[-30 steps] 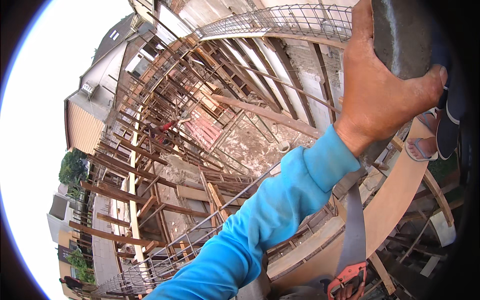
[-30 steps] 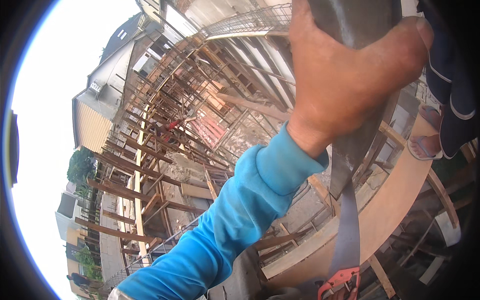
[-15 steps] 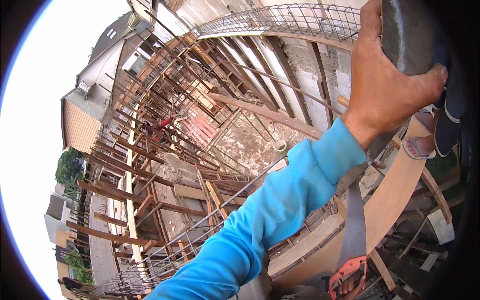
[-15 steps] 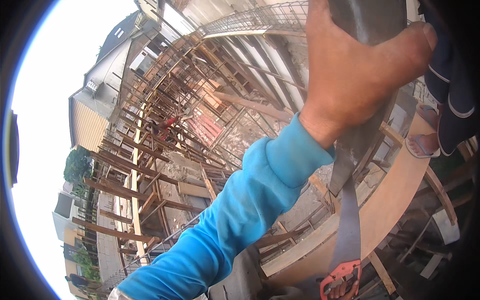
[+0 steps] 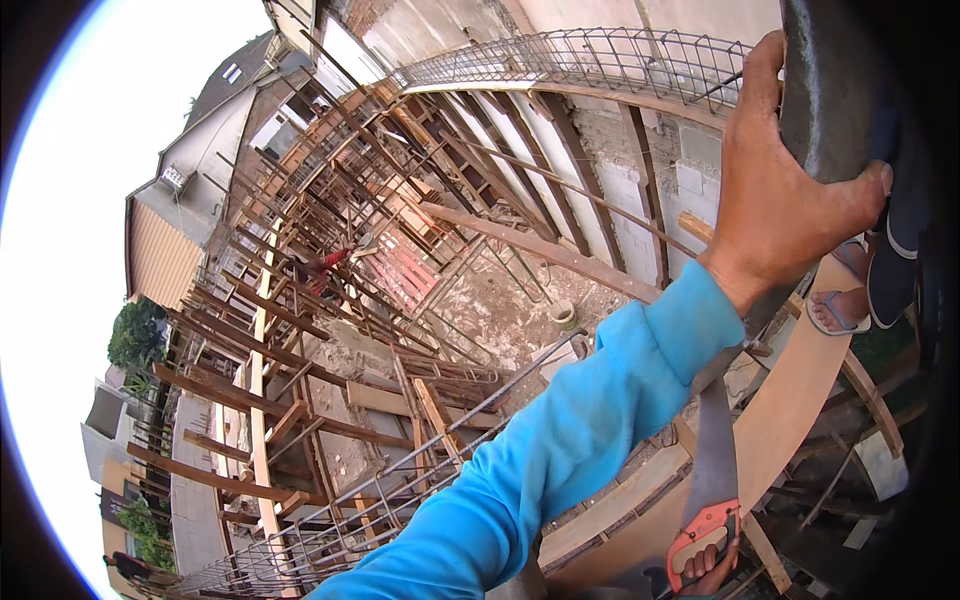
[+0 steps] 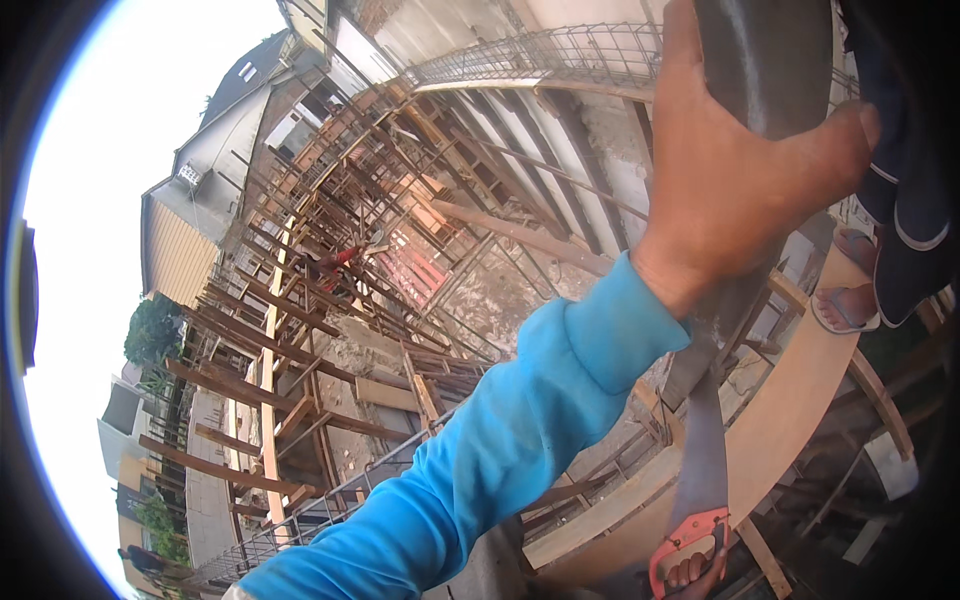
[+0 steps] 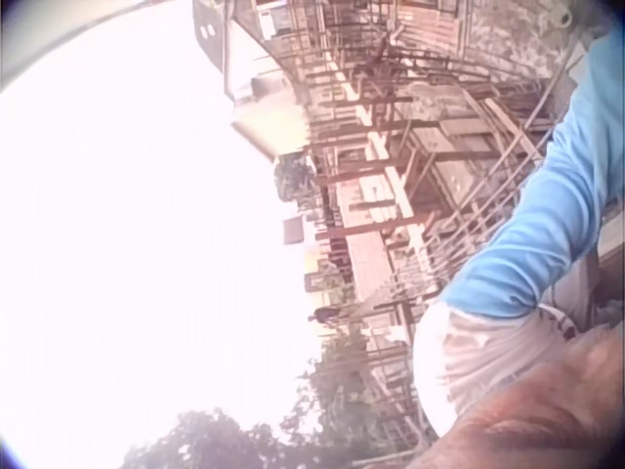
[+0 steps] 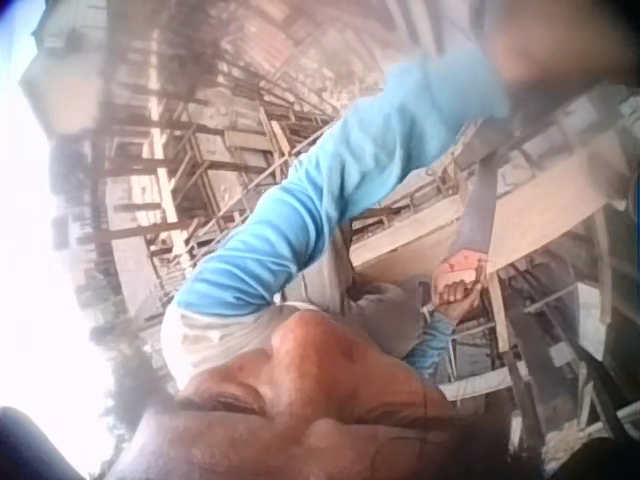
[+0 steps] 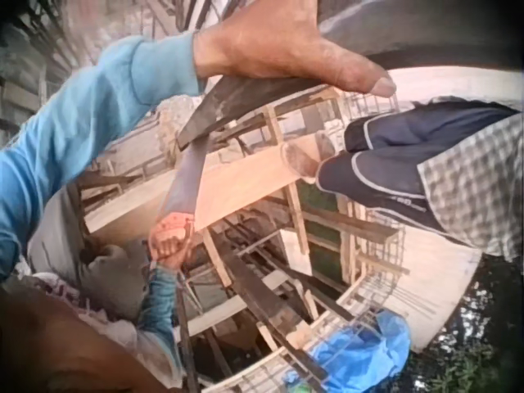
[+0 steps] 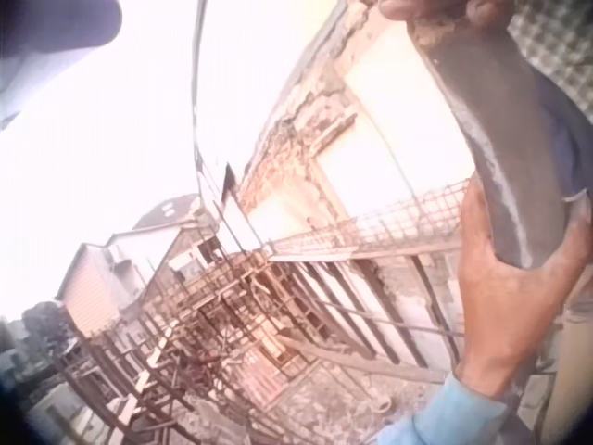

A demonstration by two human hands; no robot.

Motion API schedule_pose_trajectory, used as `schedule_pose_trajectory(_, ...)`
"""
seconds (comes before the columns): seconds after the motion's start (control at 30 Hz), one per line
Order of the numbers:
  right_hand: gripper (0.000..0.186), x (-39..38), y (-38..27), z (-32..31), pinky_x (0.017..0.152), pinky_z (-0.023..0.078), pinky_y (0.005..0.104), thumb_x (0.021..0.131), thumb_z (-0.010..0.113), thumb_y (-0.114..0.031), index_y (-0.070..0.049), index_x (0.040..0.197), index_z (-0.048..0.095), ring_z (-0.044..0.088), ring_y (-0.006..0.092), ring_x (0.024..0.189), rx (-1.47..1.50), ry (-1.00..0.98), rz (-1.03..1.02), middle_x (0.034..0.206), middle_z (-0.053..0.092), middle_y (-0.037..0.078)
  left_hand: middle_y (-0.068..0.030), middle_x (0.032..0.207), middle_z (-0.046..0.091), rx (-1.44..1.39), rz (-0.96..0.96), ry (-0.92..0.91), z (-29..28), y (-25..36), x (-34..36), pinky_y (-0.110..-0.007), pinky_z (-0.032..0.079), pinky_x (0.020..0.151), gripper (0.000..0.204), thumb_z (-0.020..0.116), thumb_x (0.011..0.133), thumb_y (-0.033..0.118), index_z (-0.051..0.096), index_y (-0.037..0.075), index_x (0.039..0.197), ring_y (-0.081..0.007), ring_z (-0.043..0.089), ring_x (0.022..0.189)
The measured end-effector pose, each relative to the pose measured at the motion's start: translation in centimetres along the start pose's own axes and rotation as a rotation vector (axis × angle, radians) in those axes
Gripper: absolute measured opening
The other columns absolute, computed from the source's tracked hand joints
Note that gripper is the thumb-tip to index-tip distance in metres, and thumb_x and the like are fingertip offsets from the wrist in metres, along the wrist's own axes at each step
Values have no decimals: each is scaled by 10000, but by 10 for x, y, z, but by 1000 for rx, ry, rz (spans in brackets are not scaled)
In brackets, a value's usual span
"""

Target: The person saws a long wooden beam by hand while standing on an elevated construction frame, while another person helps stabilize the wood.

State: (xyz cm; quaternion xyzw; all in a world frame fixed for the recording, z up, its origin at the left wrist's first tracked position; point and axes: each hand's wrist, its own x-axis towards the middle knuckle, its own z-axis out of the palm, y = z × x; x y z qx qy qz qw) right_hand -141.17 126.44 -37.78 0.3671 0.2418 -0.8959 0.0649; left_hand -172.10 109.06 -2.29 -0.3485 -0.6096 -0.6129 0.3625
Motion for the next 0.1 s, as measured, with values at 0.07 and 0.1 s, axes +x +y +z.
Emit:
schedule_pose_trajectory(0.07,399,-15,-7,-39,290,320,239,958,449,-466,-185,1220,342,287,76,338,12,-19,14,481,313,-40,-197,1171,560,42,21,12,4,-5,1,-348,426,976,826,785,710,234,327,54,1373,-282,587,1032)
schedule_pose_trajectory(0.1,452,-24,0,-63,292,332,256,955,434,-485,-164,1258,337,305,91,340,28,-38,23,479,329,-35,-197,1171,560,38,21,1,6,-8,2,-348,426,976,826,785,710,234,327,54,1373,-282,587,1032)
